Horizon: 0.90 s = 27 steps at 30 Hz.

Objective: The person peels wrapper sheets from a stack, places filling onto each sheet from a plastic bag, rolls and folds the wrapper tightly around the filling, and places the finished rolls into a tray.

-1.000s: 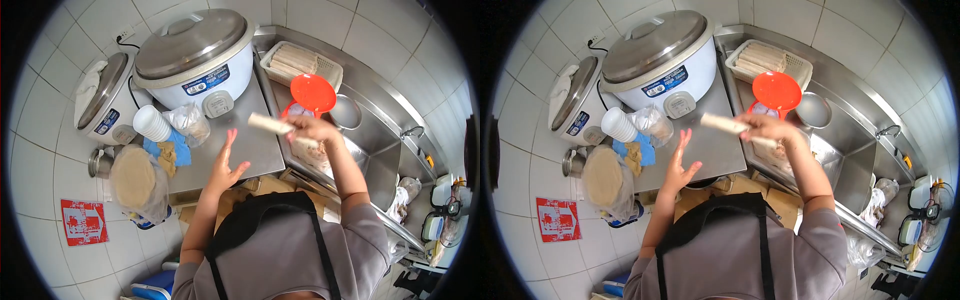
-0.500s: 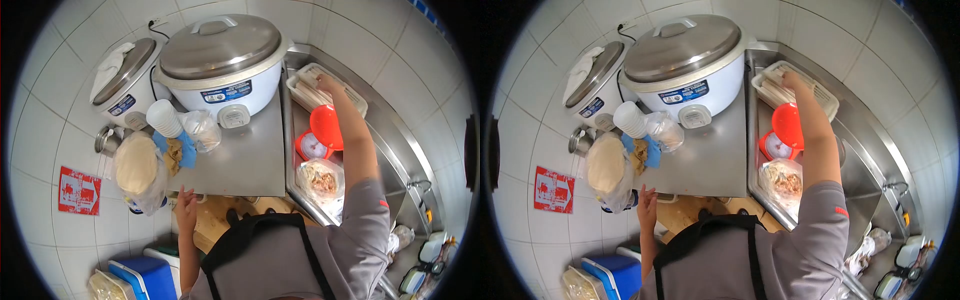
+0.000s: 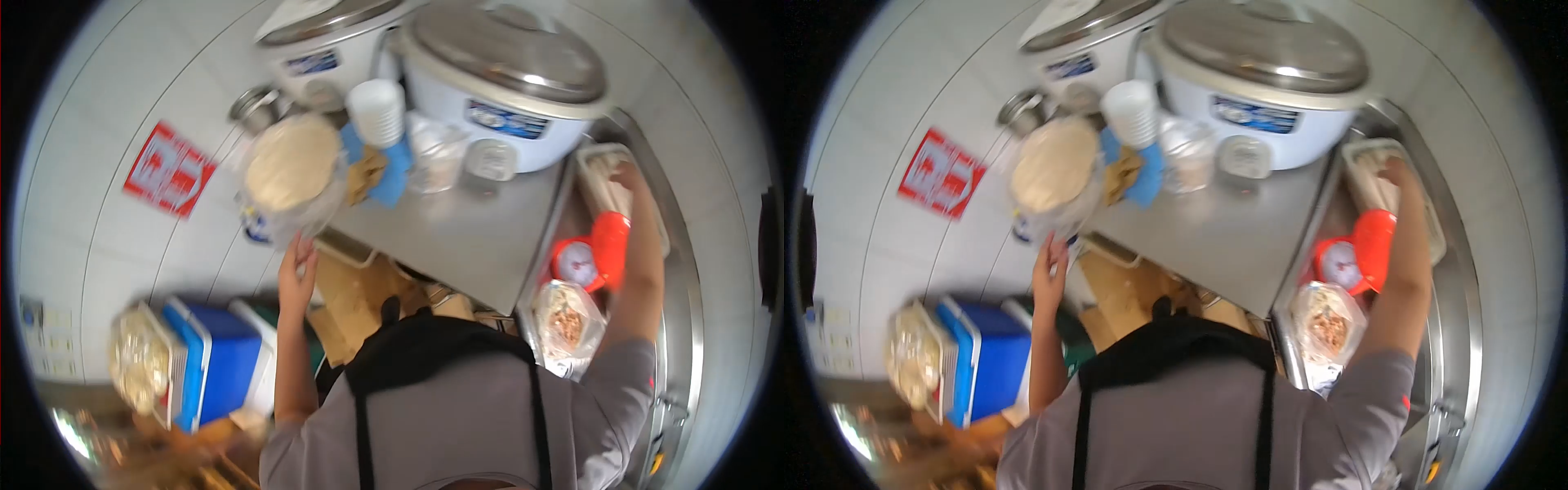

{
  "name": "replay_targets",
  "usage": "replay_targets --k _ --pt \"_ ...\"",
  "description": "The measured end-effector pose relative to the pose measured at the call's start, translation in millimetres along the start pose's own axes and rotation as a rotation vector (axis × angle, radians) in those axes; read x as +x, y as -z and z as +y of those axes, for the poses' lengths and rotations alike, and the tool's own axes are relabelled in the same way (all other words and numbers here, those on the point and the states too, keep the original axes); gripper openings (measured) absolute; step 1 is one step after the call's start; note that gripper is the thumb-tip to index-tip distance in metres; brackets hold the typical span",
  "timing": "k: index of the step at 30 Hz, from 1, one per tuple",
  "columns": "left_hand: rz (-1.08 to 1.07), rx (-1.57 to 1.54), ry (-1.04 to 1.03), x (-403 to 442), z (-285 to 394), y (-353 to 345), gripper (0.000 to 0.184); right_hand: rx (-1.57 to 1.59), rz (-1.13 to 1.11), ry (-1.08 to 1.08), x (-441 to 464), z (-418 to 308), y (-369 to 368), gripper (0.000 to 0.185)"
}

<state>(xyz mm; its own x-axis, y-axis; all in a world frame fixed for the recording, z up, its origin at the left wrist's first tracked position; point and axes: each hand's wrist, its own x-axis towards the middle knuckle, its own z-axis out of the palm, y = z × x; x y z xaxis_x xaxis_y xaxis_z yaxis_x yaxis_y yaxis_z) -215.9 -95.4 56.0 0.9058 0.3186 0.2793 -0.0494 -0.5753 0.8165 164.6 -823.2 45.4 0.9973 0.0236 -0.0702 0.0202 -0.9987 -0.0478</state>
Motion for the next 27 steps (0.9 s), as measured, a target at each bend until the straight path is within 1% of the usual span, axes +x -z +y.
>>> replay_targets --k 1,2,3,4,6,8,10,12,14,15,18,21,24,27 --pt "0.061 0.028 -0.026 11 -5 5 0.043 0.126 -0.011 -0.033 -17 -15 27 0.059" --pt "0.117 0.053 -0.063 23 -11 9 0.04 0.11 0.003 0.029 -24 -22 50 0.058" --pt "0.198 0.015 -0.037 37 -17 13 0.037 0.159 0.05 0.045 -31 -24 64 0.054" --pt "0.271 -0.029 -0.021 52 -24 17 0.034 0.39 0.108 0.06 -58 -42 84 0.048" --pt "0.365 0.015 0.006 83 -37 22 0.025 0.577 0.195 0.094 -110 -83 121 0.042" --pt "0.313 0.071 -0.034 115 -58 19 0.018 0.605 0.22 0.146 -169 -144 160 0.038" --pt "0.253 0.057 -0.093 146 -86 -1 0.015 0.658 0.19 0.19 -203 -177 171 0.041" --pt "0.156 0.067 -0.129 168 -91 -19 0.016 0.703 0.144 0.252 -228 -207 173 0.042" --pt "0.169 0.186 -0.151 180 -96 -38 0.017 0.741 0.085 0.333 -247 -233 173 0.04" --pt "0.175 0.244 -0.163 184 -101 -44 0.018 0.814 0.057 0.358 -253 -242 168 0.042" --pt "0.11 0.428 -0.111 191 -117 -52 0.022 0.711 0.043 0.351 -269 -276 162 0.043" --pt "0.043 0.391 -0.011 200 -132 -50 0.023 0.749 0.016 0.376 -279 -299 152 0.044" --pt "-0.107 0.06 0.203 210 -139 -35 0.025 0.815 0.001 0.378 -286 -315 143 0.047" --pt "-0.049 -0.1 0.27 228 -149 -18 0.021 0.886 -0.009 0.405 -289 -330 141 0.05"
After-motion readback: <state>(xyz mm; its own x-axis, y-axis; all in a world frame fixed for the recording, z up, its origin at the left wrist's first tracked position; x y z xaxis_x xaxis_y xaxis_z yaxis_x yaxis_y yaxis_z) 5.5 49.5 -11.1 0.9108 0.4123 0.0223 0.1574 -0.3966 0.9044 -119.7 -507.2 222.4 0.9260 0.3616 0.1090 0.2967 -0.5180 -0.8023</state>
